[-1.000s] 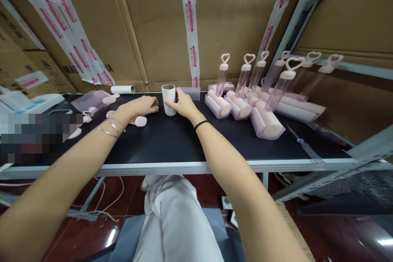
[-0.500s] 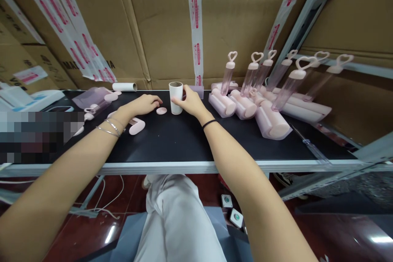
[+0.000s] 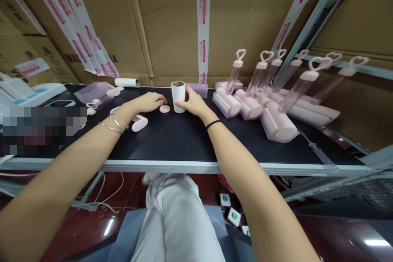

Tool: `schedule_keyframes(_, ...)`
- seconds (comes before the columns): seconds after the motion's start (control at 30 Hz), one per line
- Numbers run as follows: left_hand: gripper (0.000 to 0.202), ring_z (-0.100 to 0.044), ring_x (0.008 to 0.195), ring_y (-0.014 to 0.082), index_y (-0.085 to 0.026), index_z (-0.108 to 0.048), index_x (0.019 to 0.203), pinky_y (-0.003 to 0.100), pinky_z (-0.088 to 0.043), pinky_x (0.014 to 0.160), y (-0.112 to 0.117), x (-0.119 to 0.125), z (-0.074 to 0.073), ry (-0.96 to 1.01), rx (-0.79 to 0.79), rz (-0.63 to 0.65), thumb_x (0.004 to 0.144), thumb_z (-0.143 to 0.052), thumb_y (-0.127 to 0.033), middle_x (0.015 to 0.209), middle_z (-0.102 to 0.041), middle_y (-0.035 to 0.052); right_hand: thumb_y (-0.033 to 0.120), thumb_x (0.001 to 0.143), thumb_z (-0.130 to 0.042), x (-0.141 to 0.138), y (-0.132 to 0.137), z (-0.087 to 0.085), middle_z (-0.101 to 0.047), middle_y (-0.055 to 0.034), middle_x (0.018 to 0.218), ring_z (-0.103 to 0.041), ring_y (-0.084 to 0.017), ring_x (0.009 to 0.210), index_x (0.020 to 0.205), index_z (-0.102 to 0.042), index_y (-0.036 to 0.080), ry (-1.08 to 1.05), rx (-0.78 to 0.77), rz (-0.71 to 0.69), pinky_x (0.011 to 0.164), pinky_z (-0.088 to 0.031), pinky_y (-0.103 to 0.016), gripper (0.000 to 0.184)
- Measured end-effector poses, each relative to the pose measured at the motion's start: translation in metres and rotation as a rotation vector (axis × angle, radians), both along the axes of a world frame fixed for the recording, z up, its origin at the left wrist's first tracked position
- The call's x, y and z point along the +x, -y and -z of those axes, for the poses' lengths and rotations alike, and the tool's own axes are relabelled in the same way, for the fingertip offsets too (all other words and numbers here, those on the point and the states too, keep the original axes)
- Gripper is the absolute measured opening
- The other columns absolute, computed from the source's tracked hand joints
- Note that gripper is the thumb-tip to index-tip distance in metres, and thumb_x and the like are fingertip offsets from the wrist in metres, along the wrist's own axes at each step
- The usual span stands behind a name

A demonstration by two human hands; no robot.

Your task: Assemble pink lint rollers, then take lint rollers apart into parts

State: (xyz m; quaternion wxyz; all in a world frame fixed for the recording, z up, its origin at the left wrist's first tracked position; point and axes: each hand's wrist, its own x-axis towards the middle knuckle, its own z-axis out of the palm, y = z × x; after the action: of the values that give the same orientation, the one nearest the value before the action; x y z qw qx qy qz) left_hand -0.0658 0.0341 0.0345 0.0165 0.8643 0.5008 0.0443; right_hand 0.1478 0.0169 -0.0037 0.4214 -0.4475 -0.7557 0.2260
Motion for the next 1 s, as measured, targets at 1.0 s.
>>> schedule_keyframes(1.0,0.053,-0.069,0.067,0.0141,-0.010,-0.058,0.121,0.028,-0.056,0.071,0.014,0.015,0.003,0.612,-0.696,0.035,0.070,-0.048,-0.008,0.096,-0.073,0.0118,0.052,0.073,-0.066,-0.014,0.029,-0.022,-0.056,-0.0041,0.101,-0.059,-0.018,0.093,0.095,-0.049,0.023,-0.295,0.237,-0.027,0.082,-0.050,-0.032,0.040)
